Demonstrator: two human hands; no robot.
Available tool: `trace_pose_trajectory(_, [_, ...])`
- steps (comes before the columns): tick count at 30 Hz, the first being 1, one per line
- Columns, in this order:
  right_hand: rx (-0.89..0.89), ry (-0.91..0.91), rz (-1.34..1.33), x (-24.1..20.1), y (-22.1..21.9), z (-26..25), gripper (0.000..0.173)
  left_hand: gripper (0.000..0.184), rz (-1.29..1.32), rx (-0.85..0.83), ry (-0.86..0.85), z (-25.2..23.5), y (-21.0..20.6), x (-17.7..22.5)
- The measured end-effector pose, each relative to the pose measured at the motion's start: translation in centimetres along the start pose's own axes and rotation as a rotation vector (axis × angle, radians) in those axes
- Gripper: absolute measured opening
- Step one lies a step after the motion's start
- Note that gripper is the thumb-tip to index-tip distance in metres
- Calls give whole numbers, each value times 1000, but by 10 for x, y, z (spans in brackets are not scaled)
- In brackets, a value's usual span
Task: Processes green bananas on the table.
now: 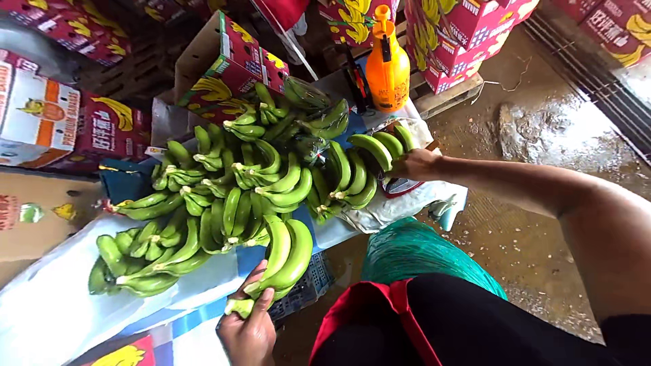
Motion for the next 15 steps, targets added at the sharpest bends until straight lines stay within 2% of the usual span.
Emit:
trace_pose_trajectory(2, [-135,-24,111,-23,-15,-6,40,24,3,5,8,1,0,-3])
trace_pose_trajectory(5, [-231,-145,127,-45,-40,-19,23,25,8,18,20,3,-1,-7])
trace_pose_trajectory(7, [-214,-184,116,-49,-43,-26,19,25,2,3,22,3,-1,-8])
trace_pose_trajectory(11, [-102,-307,-74,-32,-1,-26,25,28,-12,-103,3,-7,-3,-6])
trace_pose_trajectory(15, [-44,-463,-194,5,41,-38,25,30,77,-234,-44,-39,-37,0])
Point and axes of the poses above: each hand's wrist, its own z-axis away from the middle knuckle, its own y-axis out of the back of the hand, x = y × z, the point moved 8 cm from there along -z, towards the middle knuckle, and after that the axes turned 15 degrees about -y, right-handed, at the moved point
